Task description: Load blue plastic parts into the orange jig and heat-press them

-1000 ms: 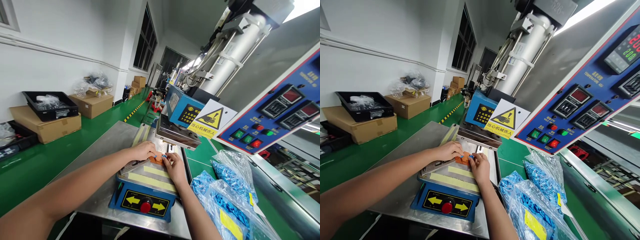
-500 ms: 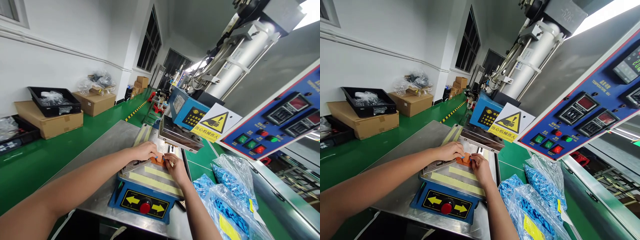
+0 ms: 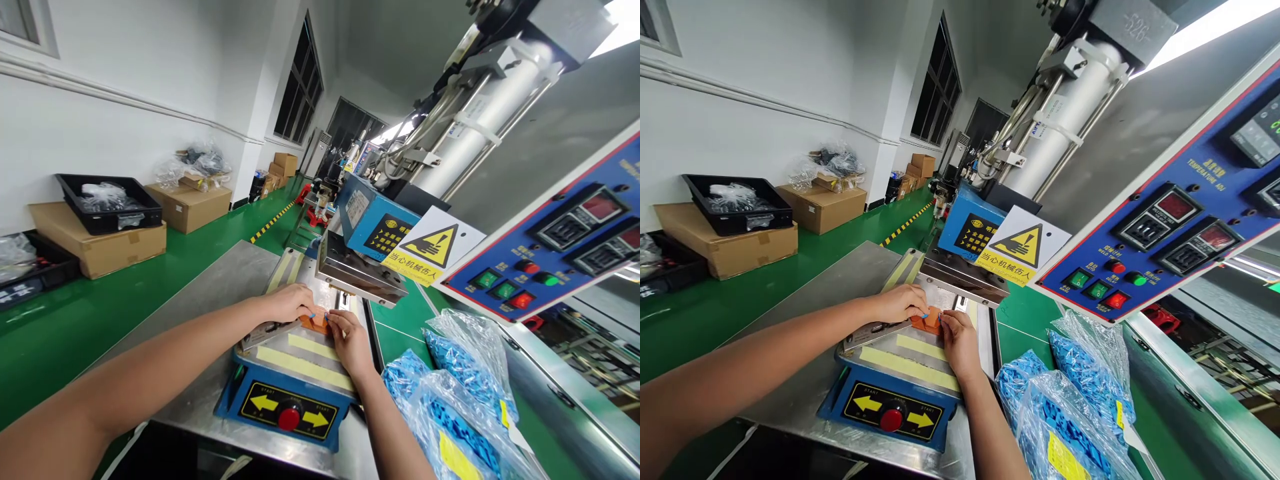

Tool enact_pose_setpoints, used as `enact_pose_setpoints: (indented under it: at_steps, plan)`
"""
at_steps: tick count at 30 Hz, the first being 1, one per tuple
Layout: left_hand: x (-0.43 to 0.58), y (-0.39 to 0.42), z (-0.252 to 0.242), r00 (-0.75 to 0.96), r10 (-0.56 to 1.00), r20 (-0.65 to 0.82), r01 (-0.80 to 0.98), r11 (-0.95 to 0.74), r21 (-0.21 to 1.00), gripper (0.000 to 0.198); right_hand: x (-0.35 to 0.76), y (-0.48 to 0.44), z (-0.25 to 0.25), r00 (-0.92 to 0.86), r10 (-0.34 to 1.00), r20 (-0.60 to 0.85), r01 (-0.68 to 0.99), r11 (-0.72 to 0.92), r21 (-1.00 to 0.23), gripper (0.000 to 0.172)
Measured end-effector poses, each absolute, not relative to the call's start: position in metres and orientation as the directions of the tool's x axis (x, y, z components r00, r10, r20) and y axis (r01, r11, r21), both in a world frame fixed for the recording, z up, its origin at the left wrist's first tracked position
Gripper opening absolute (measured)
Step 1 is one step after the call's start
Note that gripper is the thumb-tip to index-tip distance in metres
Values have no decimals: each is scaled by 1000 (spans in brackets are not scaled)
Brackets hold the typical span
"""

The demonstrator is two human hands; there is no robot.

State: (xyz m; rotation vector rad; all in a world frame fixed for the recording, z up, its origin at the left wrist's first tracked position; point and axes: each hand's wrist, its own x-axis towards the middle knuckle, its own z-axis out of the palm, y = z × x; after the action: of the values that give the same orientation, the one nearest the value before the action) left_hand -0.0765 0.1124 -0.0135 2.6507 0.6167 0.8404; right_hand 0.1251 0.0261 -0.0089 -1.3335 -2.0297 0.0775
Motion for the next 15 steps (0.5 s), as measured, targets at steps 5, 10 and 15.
enact_pose_setpoints:
  at_steps: [5,10,15]
  plan:
    - [-77,111,-11,747,478,463,307,-865,397,20,122,26,-9,-258,823,506,814,467,-345,32]
    - [-76,116,-16,750,461,474,299,-876,378,19,118,18,-16,-256,811,526,831,463,-309,35]
    - [-74,113,-14,773,440,457,319,-892,320,26,116,13,-11,-224,843,489,832,427,-355,31]
